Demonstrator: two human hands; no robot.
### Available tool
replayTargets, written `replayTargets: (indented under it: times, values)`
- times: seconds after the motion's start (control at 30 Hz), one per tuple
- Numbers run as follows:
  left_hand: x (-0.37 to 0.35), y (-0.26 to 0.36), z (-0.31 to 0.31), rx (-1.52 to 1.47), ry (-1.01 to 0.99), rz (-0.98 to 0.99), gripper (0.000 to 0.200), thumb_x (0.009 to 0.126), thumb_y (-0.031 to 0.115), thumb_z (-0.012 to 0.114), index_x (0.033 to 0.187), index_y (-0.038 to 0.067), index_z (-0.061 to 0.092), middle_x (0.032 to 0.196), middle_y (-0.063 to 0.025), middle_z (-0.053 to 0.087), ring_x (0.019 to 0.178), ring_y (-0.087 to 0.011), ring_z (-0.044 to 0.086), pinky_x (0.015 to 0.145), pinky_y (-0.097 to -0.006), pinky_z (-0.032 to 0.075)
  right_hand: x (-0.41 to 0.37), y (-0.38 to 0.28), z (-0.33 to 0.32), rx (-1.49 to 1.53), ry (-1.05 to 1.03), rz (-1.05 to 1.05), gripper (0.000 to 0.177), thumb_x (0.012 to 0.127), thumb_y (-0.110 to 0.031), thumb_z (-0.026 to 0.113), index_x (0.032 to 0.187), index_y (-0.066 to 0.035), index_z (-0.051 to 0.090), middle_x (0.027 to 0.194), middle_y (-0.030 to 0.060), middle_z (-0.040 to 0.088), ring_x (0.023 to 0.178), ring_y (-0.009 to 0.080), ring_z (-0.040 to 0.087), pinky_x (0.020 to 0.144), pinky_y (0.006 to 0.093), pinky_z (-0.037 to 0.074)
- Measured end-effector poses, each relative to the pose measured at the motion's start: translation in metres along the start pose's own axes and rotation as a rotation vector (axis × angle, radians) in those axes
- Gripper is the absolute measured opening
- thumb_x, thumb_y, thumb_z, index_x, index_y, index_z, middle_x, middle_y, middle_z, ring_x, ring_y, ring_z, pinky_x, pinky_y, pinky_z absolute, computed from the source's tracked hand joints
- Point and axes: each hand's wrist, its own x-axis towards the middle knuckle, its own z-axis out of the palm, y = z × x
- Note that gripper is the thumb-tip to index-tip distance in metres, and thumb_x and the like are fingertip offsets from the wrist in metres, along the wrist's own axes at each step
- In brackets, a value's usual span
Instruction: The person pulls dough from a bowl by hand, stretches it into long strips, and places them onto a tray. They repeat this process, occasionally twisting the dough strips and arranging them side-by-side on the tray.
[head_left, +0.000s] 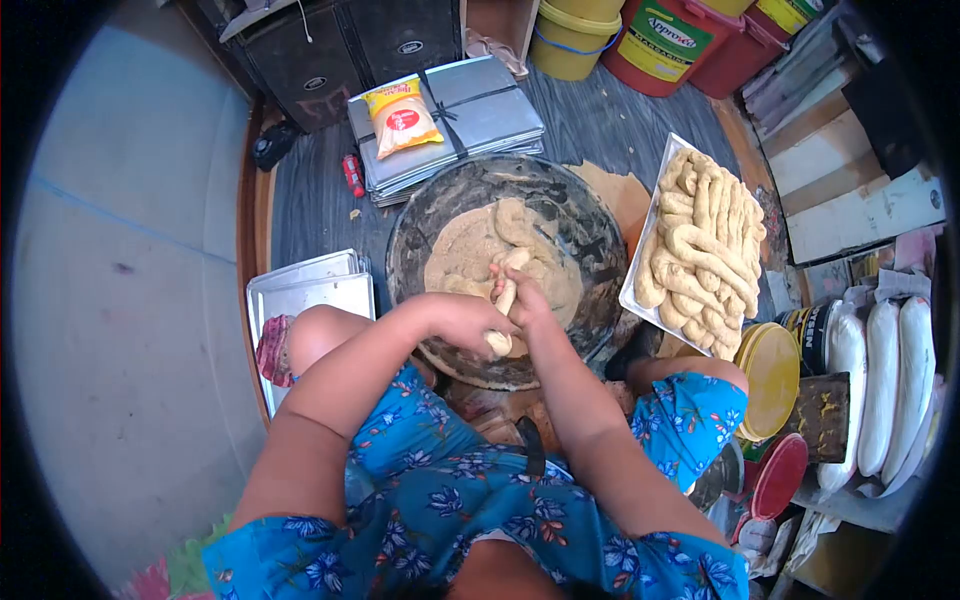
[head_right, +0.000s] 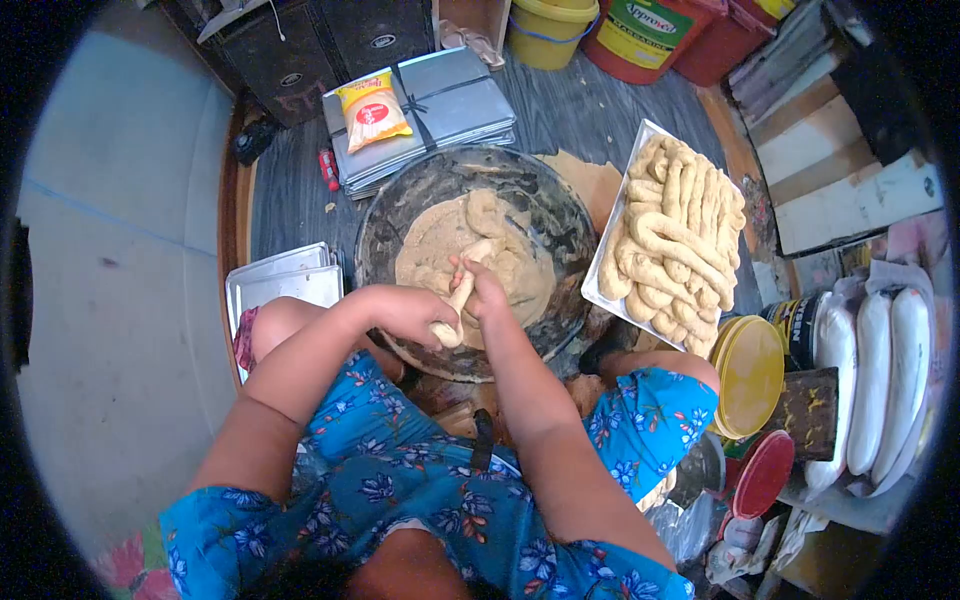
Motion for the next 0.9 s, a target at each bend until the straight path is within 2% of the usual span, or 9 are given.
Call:
replayTargets:
  times: [0.1,0.2,0.27,0.37,0.43,0.57,0.67,0.8,0.9]
  values:
    - [-0.001,-0.015,-0.017,0.080,0.032,-0.124,0.051,0.073,0.043,0.070,0.104,0.003,0.061,0.093,-0.0185,0.065,0.083,-0.0296,0.063,0.072,-0.0388,0.048,-0.019,-0.011,0.007,-0.209,-0.061,-0.150,0.025,0.093,-0.011,0.049,0.116,-0.007,0.038,0.107,0.0096,0.060,0.063,0.0117,0.050,0.055,0.0249,0.050]
    - [0.024,-0.045,-0.030,-0.021,0.344,-0.638,0.070,0.073,0.061,0.062,0.104,-0.002,0.061,0.091,-0.0187,0.065,0.081,-0.0264,0.063,0.073,-0.0370,0.049,-0.041,0.001,0.022,-0.508,-0.032,-0.271,0.035,0.088,-0.004,0.049,0.121,-0.007,0.039,0.114,0.0106,0.057,0.072,0.0133,0.052,0.064,0.0284,0.049]
    - [0.057,-0.113,-0.010,-0.455,0.451,-0.461,0.069,0.075,0.061,0.060,0.104,-0.001,0.061,0.090,-0.0162,0.065,0.078,-0.0238,0.062,0.070,-0.0360,0.049,-0.038,0.017,0.016,-0.874,-0.027,-0.292,0.058,0.083,-0.001,0.052,0.135,-0.008,0.028,0.119,0.0104,0.051,0.094,0.0174,0.053,0.088,0.0323,0.043]
    - [0.063,-0.121,0.003,-0.673,0.435,-0.431,0.050,0.080,0.042,0.062,0.105,-0.001,0.060,0.087,-0.0109,0.064,0.076,-0.0199,0.061,0.062,-0.0326,0.049,-0.009,0.072,-0.017,-1.175,-0.006,-0.413,0.064,0.077,0.001,0.054,0.136,-0.007,0.031,0.115,0.0094,0.053,0.100,0.0173,0.050,0.090,0.0313,0.040]
    - [0.074,-0.141,0.018,-0.475,0.517,-0.523,0.041,0.080,0.031,0.063,0.105,-0.002,0.059,0.086,-0.0102,0.063,0.076,-0.0195,0.061,0.060,-0.0321,0.049,-0.020,0.084,-0.014,-1.176,-0.026,-0.413,0.064,0.076,-0.001,0.055,0.136,-0.007,0.034,0.117,0.0103,0.051,0.104,0.0177,0.049,0.090,0.0304,0.040]
    - [0.068,-0.141,0.013,-0.987,0.855,-0.436,0.036,0.076,0.018,0.060,0.105,-0.004,0.058,0.088,-0.0148,0.063,0.074,-0.0203,0.059,0.063,-0.0352,0.047,-0.024,0.033,-0.007,-1.010,-0.125,-0.058,0.063,0.074,-0.003,0.058,0.135,-0.006,0.039,0.130,0.0134,0.045,0.121,0.0208,0.042,0.097,0.0304,0.037]
    - [0.052,-0.118,-0.002,-0.980,0.793,-0.412,0.038,0.079,0.018,0.058,0.111,-0.002,0.055,0.093,-0.0127,0.062,0.078,-0.0210,0.061,0.065,-0.0349,0.048,-0.032,-0.003,0.012,-1.061,0.115,-0.333,0.060,0.076,-0.005,0.058,0.134,-0.008,0.042,0.132,0.0125,0.045,0.125,0.0218,0.041,0.101,0.0316,0.035]
    - [0.057,-0.117,0.001,-0.803,0.638,-0.315,0.036,0.079,0.020,0.059,0.107,-0.003,0.058,0.093,-0.0127,0.063,0.080,-0.0214,0.062,0.067,-0.0345,0.048,0.001,0.002,0.015,-1.415,0.020,-0.813,0.052,0.078,-0.009,0.059,0.129,-0.006,0.048,0.115,0.0090,0.058,0.112,0.0203,0.052,0.098,0.0308,0.039]
    - [0.051,-0.117,-0.008,-0.568,0.575,-0.377,0.035,0.076,0.022,0.060,0.100,-0.003,0.062,0.089,-0.0151,0.065,0.081,-0.0233,0.063,0.070,-0.0346,0.048,0.011,0.000,0.015,-1.241,-0.207,-0.332,0.047,0.078,-0.013,0.061,0.123,-0.003,0.052,0.108,0.0128,0.061,0.100,0.0218,0.057,0.089,0.0310,0.043]
